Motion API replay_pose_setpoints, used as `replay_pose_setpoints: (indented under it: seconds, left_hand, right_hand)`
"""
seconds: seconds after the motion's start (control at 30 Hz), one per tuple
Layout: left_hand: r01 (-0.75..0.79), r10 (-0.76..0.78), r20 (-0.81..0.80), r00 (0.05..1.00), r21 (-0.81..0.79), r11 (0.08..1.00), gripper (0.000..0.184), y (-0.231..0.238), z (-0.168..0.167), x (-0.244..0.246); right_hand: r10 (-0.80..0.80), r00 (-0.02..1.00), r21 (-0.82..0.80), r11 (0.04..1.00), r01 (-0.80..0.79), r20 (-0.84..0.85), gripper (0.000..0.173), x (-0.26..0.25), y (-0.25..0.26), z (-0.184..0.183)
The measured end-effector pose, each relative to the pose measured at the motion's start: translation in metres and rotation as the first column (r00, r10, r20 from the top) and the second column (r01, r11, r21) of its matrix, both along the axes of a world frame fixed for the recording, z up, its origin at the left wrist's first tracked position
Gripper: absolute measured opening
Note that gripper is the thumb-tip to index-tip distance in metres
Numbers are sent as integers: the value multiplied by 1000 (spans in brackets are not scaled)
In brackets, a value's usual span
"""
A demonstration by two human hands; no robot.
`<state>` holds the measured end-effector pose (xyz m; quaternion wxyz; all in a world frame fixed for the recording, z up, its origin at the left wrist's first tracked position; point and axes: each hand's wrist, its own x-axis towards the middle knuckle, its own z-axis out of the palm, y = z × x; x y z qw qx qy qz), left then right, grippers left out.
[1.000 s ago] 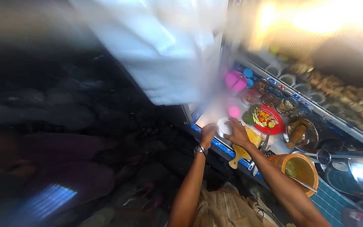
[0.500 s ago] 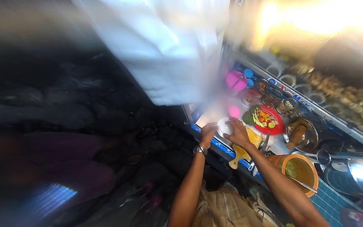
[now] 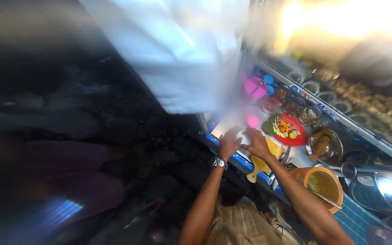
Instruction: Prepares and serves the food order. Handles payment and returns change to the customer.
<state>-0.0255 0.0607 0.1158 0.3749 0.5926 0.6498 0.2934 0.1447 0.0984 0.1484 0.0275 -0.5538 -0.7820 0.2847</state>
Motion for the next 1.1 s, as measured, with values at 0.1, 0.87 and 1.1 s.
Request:
replay_pose_setpoints:
  seconds: [0.1,0.87,1.1]
  left_hand:
    - [99,-107,-111,988,-78,992,49,1,6,4]
    - [28,-49,-154,987,-135,991,73,-13,-2,29]
    - [20,-36,-133,990,-118,993,73,-14,-6,30]
  right_hand:
    - [-4,1000,4,1000,4,-24,63,2,1,-1]
    - [-952,164,-795,305,525,-257,36,-17,4,-4]
    - [-916,328,-700,391,597,-232,48,-32,13,-5]
